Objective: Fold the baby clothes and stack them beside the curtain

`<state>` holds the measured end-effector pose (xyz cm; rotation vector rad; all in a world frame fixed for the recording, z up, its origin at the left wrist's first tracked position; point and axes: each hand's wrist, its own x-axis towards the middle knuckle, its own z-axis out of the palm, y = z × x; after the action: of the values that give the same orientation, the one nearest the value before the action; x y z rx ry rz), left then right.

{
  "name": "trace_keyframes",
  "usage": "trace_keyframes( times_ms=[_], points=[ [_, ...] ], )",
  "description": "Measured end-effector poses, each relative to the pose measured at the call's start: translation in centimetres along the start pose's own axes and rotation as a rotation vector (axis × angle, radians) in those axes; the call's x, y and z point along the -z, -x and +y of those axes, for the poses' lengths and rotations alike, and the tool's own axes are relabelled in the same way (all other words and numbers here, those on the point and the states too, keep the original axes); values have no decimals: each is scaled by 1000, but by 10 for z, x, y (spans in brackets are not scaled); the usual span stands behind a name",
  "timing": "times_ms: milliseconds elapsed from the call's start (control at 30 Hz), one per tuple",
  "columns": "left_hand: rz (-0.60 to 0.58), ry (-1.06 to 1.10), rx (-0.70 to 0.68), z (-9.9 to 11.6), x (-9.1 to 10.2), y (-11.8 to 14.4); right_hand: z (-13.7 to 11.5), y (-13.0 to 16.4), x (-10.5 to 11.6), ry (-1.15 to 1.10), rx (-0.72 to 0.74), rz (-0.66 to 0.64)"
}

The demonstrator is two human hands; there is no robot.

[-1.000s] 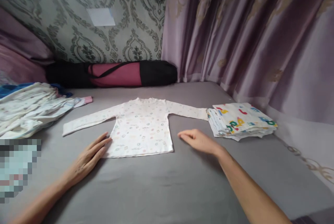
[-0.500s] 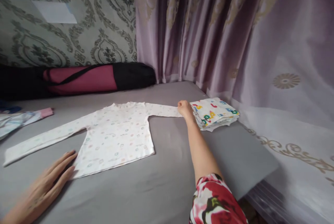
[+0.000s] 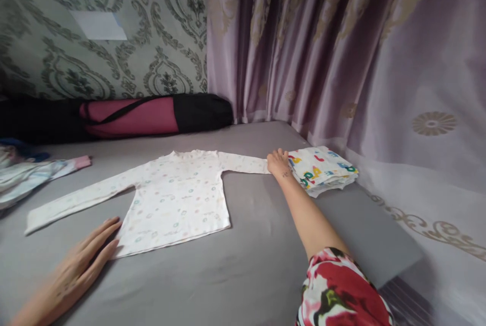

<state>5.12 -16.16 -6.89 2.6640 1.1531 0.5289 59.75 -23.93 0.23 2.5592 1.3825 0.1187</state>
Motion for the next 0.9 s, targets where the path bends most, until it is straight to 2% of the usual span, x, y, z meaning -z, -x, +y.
trace_keyframes(
  times_ms=[133, 233, 333, 500, 600, 667, 767, 900],
  points=[
    [21, 3, 15, -1, -3, -1, -2, -2, 4, -2, 39, 44],
    [24, 17, 33, 2, -3, -1, -5, -7, 9, -175, -27, 75],
    [13, 47, 62, 7, 0, -1, -12, -16, 13, -533, -151, 102],
    [51, 134, 142, 20, 14, -20, -41, -29, 20, -1319, -201, 315],
    [144, 167, 125, 36, 24, -51, -64, -32, 32, -1762, -274, 365],
    [161, 196, 80, 53, 28, -78, -79, -31, 42, -1970, -333, 364],
    [62, 254, 11, 79, 24, -123, -96, -28, 56, -2157, -352, 320],
    [-40, 328, -100, 106, -2, -182, -103, -25, 66, -2237, -258, 286]
  ],
)
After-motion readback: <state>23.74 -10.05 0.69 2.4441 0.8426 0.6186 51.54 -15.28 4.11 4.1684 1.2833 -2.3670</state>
